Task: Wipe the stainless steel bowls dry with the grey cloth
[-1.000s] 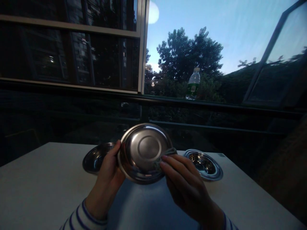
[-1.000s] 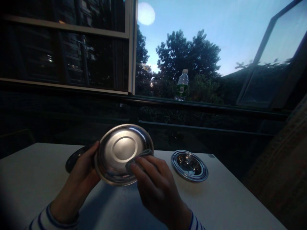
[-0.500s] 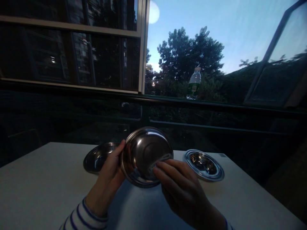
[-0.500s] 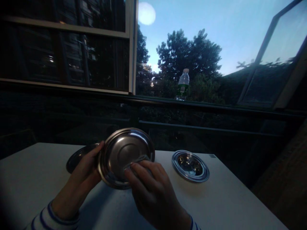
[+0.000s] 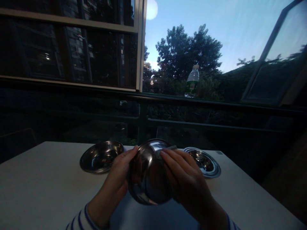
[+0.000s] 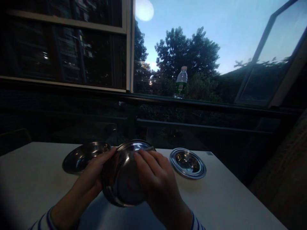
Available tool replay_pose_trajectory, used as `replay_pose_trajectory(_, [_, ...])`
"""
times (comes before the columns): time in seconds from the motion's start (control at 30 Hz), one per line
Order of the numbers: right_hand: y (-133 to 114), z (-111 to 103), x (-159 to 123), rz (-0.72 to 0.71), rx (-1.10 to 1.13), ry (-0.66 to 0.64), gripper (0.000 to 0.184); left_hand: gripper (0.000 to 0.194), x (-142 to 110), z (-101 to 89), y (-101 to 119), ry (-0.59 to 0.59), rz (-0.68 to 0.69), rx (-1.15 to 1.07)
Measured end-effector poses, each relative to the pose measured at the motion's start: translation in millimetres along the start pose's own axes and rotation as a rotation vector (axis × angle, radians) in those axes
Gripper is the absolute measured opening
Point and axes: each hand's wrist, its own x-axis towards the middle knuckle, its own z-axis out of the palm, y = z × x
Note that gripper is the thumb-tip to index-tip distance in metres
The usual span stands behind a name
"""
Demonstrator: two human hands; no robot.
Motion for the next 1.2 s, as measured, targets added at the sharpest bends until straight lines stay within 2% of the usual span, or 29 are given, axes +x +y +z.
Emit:
replay_pose_trajectory(0.1, [-4,2,0,-0.017,0.033,-0.028,0.028,0.016,0,0.8,-2,0.031,-0.015,0.015])
replay_pose_trajectory(0.2, [-21,6,2,-0.146,0.101,-0.087,0.027,0.017,-1,1.1,-3,-0.016,-0.009,0.019])
replay_pose_trajectory(0.27, [-27,6,3,-0.178,0.124,-0.117,0.026,0.018,-1,0.7,-3,-0.041,0.004,0.021])
replay_pose_trajectory(0.33, [-22,4,3,-0.136,0.120,-0.117,0.027,0.016,-1,0.0,-2,-0.029,0.009,0.042])
replay_pose_trajectory(0.5, [11,-2,2,0.034,0.092,-0.096,0.029,0.015,3,-2.4,0,0.008,-0.002,0.119])
replay_pose_trajectory(0.6, [6,-1,2,0.035,0.101,-0.110,0.029,0.014,4,-2.9,-1,-0.007,0.000,0.148])
replay_pose_trajectory(0.77, [-18,-1,4,-0.095,0.158,-0.147,0.028,0.015,1,-2.9,-2,-0.062,0.005,0.171])
replay_pose_trajectory(0.87, [-5,-3,4,-0.023,0.135,-0.100,0.030,0.014,3,-5.0,4,-0.033,0.008,0.156])
replay_pose_trajectory(1.0, [23,-4,1,0.141,0.181,-0.058,0.030,0.015,8,-10.3,17,0.076,0.024,0.083])
replay_pose_trajectory(1.07, [27,-4,0,0.194,0.212,-0.042,0.029,0.017,10,-12.3,20,0.100,0.020,0.043])
replay_pose_trajectory(1.2, [17,-7,1,0.101,0.205,-0.049,0.029,0.016,8,-10.7,15,-0.005,-0.035,0.063])
